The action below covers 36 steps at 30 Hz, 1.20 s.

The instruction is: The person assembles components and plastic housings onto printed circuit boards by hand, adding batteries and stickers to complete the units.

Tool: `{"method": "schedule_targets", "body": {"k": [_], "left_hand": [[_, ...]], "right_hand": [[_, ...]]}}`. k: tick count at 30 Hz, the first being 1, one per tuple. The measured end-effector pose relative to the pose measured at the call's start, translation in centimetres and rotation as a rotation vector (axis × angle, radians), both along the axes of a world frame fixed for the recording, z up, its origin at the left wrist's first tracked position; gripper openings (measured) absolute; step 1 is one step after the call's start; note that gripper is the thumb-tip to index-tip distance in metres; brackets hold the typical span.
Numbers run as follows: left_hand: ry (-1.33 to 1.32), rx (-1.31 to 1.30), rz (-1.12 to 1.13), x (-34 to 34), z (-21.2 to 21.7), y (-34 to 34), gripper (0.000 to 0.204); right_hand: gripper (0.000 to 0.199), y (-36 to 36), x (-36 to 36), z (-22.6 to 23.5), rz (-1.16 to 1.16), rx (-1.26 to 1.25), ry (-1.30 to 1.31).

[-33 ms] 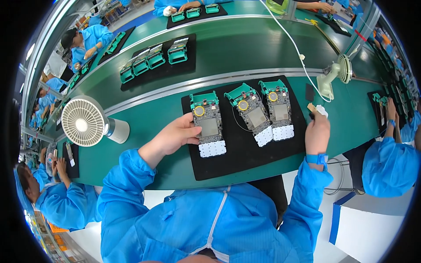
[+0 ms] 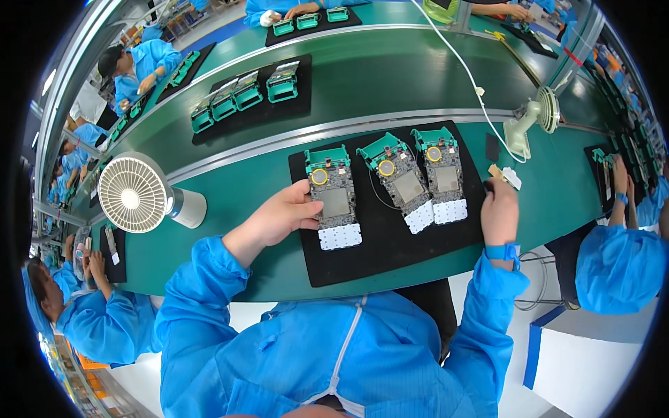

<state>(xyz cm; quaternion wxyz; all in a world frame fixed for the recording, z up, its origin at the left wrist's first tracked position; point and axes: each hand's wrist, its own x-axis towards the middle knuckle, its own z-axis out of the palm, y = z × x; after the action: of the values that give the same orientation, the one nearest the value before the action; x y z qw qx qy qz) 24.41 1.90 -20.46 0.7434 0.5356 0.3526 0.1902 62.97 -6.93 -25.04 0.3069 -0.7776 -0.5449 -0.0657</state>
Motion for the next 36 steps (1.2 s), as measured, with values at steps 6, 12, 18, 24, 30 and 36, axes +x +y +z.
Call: {"method": "schedule_targets", "body": {"k": [6, 12, 18, 24, 30, 36], "left_hand": [[0.067, 0.012, 0.053, -0.6, -0.3, 0.1, 0.043], [-0.013, -0.033, 0.080, -1.6, -0.2, 0.4, 0.047], [0.203, 0.080, 0.187, -1.5, 0.0, 0.2, 0.041], [0.829, 0.976, 0.391, 0.8, 3.3, -2.5, 0.024], [0.321, 0.853, 0.080, 5.5, 0.6, -4.8, 0.017], [0.264, 0.633, 0.354, 9.8, -2.2, -4.0, 0.026]], "right_hand": [[0.026, -1.3, -1.3, 0.8, 0.114, 0.016, -0.002], [0.024, -3.0, -1.5, 2.0, 0.144, 0.078, 0.001], [0.026, -4.4, -10.0, 2.0, 0.396, 0.170, 0.122], [0.029, -4.5, -8.8, 0.7, 0.241, 0.108, -0.003], [0.028, -4.4, -7.9, 0.5, 0.158, 0.058, 0.012], [0.029, -5.2, -8.8, -0.3, 0.282, 0.094, 0.271]]}}
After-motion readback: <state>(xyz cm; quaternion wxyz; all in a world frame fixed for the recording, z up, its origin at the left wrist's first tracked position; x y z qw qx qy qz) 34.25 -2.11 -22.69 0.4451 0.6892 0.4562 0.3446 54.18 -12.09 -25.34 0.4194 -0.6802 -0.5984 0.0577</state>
